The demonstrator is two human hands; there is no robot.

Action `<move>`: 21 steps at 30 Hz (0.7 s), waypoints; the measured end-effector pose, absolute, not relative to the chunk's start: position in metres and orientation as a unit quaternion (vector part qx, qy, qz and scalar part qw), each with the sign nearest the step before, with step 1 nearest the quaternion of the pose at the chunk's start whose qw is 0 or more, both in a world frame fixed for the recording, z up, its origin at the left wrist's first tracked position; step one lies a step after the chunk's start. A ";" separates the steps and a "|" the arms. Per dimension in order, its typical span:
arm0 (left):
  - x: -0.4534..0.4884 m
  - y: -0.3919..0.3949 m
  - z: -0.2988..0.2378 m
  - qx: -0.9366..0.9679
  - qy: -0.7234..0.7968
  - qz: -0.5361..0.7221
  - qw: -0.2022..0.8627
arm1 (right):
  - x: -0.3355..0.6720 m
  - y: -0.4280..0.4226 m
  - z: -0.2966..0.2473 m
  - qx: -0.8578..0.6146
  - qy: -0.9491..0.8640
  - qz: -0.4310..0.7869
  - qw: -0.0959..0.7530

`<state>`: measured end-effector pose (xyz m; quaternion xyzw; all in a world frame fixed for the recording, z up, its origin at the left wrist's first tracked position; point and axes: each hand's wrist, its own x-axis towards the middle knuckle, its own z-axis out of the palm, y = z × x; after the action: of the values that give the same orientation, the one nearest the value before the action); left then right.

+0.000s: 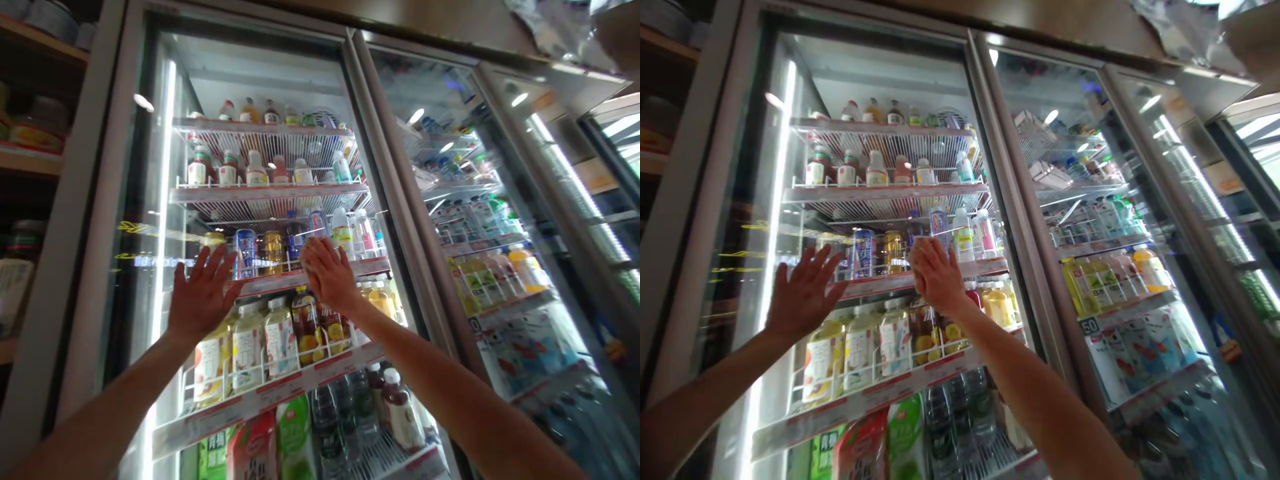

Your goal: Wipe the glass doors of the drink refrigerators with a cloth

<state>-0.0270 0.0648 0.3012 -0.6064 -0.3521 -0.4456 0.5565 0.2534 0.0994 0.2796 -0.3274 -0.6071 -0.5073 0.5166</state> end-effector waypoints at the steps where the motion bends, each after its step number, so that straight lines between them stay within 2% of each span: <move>1: -0.027 0.065 0.301 -0.604 -0.357 -0.444 0.557 | 0.257 0.100 0.280 -0.326 -0.611 -0.512 0.509; 2: -0.026 0.065 0.301 -0.602 -0.364 -0.442 0.557 | 0.265 0.101 0.282 -0.340 -0.596 -0.504 0.524; 5: -0.024 0.065 0.299 -0.595 -0.379 -0.439 0.556 | 0.295 0.107 0.290 -0.419 -0.487 -0.424 0.638; 7: -0.023 0.065 0.298 -0.594 -0.379 -0.446 0.552 | 0.293 0.108 0.293 -0.432 -0.461 -0.396 0.666; 13: -0.023 0.065 0.297 -0.602 -0.374 -0.454 0.540 | 0.252 0.097 0.283 -0.326 -0.621 -0.496 0.511; 18: -0.022 0.064 0.296 -0.598 -0.370 -0.460 0.542 | 0.279 0.101 0.300 -0.458 -0.479 -0.379 0.645; 19: -0.021 0.063 0.295 -0.598 -0.370 -0.461 0.542 | 0.274 0.100 0.302 -0.466 -0.474 -0.373 0.647; 21: -0.021 0.063 0.295 -0.598 -0.372 -0.459 0.542 | 0.252 0.096 0.298 -0.428 -0.535 -0.419 0.596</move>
<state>-0.0207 0.0627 0.2952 -0.5976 -0.3722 -0.4590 0.5420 0.2522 0.0959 0.2981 -0.4283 -0.5346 -0.4188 0.5962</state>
